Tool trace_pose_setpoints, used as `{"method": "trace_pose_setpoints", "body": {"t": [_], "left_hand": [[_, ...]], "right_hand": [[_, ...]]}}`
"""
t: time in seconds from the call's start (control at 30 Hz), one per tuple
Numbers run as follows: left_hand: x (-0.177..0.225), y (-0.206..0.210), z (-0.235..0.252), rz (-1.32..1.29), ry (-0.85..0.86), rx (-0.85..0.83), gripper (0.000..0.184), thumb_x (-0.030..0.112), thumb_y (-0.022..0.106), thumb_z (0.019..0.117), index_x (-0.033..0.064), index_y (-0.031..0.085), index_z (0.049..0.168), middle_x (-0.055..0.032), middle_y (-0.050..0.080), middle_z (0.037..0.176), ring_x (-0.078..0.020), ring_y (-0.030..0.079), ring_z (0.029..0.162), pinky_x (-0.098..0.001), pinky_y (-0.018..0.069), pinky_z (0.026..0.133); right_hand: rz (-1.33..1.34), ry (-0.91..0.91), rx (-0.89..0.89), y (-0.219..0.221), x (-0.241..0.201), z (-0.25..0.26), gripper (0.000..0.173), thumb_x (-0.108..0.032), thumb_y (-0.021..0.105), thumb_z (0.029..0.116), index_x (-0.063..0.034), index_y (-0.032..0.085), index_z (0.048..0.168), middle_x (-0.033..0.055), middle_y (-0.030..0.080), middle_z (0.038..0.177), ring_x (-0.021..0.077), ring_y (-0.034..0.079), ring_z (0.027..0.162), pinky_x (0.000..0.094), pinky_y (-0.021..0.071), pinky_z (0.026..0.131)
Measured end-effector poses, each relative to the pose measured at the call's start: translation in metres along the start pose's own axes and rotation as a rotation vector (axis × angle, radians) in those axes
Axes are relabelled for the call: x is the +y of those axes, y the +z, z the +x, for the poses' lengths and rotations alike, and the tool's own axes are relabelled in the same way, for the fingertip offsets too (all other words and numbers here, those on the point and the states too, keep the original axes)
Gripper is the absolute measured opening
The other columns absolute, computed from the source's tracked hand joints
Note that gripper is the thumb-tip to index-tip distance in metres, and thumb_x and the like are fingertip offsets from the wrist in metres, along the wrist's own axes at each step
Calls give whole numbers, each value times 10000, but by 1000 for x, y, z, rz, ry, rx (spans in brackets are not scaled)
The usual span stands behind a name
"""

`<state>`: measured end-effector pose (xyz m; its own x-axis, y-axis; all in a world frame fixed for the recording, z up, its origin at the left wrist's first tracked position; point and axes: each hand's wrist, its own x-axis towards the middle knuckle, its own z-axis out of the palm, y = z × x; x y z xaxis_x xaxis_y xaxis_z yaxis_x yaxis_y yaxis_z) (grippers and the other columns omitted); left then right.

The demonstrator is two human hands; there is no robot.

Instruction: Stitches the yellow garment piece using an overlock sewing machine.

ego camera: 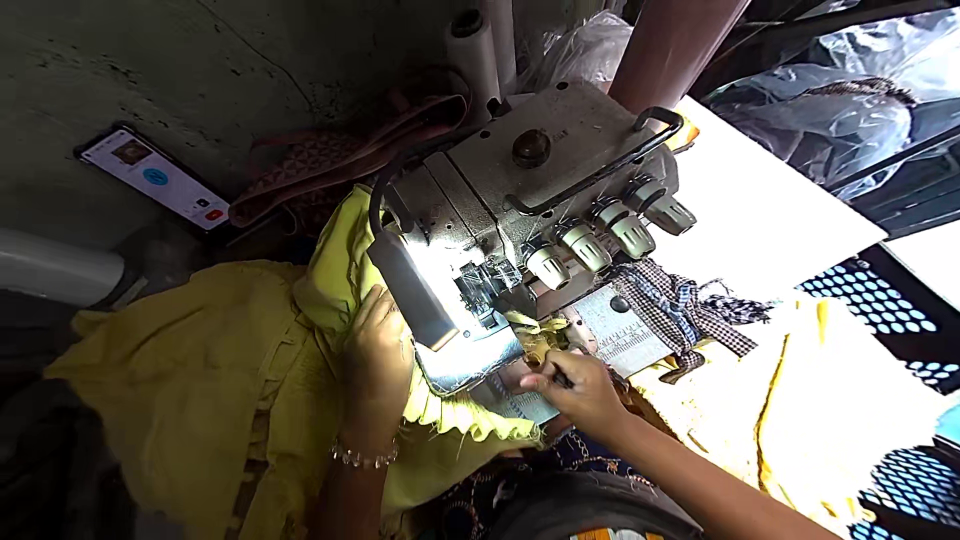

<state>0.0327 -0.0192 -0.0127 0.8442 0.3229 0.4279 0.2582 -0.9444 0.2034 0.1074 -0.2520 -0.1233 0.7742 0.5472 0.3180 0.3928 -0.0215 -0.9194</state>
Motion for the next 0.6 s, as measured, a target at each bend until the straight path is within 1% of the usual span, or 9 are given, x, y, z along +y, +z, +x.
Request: {"method": "trace_pose_setpoints", "body": {"t": [0.07, 0.13, 0.17, 0.2, 0.27, 0.37, 0.43, 0.53, 0.6], "left_hand": [[2, -10, -11, 43, -21, -20, 305, -79, 537, 861, -26, 761, 1060, -156, 717, 1258, -372, 665, 1211, -499, 549, 961], [3, -19, -27, 71, -37, -37, 378, -71, 510, 865, 12, 761, 1135, -134, 712, 1278, -373, 663, 1213, -491, 553, 960], [5, -23, -34, 72, -43, -33, 393, -74, 501, 856, 17, 761, 1136, -141, 713, 1273, -389, 658, 1215, -498, 550, 966], [9, -28, -41, 73, -51, -26, 402, -70, 496, 840, 17, 765, 1126, -148, 711, 1272, -399, 652, 1220, -496, 546, 971], [17, -35, -54, 67, -71, -13, 393, -59, 502, 829, 17, 774, 1101, -151, 708, 1277, -402, 644, 1232, -487, 545, 974], [26, -43, -67, 53, -79, -9, 402, -38, 520, 815, 35, 777, 1115, -132, 709, 1283, -383, 641, 1243, -461, 552, 971], [31, -46, -72, 49, -73, -13, 415, -20, 517, 812, 45, 774, 1131, -121, 712, 1281, -365, 642, 1247, -435, 550, 974], [44, -57, -84, -39, -57, -45, 410, -3, 494, 824, 20, 766, 1130, -130, 729, 1238, -318, 687, 1183, -405, 570, 936], [54, -82, -99, -281, -29, -173, 363, -4, 501, 888, 0, 749, 1153, -137, 736, 1218, -256, 709, 1145, -373, 572, 942]], "right_hand": [[-64, -21, -34, -7, -5, -2, 580, -606, 572, 973, -52, 595, 803, -5, 512, 613, 4, 441, 542, 160, 368, 511], [-125, -68, -88, -14, -22, 7, 635, -665, 414, 1009, -59, 600, 1047, 27, 569, 721, 55, 537, 599, 225, 461, 535], [-178, -119, -118, -17, -33, 14, 588, -602, 355, 1060, -66, 572, 1167, 46, 624, 848, 62, 603, 701, 231, 514, 602], [-250, -186, -122, -18, -45, 22, 487, -481, 358, 1100, -62, 567, 1234, 70, 669, 977, 80, 646, 805, 236, 543, 668], [-434, -334, -64, -12, -67, 39, 330, -285, 452, 1070, -51, 649, 1197, 119, 683, 1010, 180, 665, 816, 285, 538, 631], [-689, -460, -24, 5, -87, 60, 228, -189, 571, 992, -65, 744, 1073, 136, 701, 966, 242, 677, 684, 324, 534, 526], [-806, -491, -46, 19, -90, 67, 216, -164, 594, 966, -62, 759, 1060, 155, 707, 961, 273, 667, 610, 360, 527, 487], [-795, -503, -82, 24, -89, 68, 200, -151, 588, 963, -65, 756, 1031, 160, 709, 923, 287, 666, 589, 381, 527, 470], [-603, -426, -88, 14, -86, 57, 236, -207, 553, 1006, -102, 759, 1052, 128, 694, 943, 234, 678, 648, 353, 541, 489]]}}
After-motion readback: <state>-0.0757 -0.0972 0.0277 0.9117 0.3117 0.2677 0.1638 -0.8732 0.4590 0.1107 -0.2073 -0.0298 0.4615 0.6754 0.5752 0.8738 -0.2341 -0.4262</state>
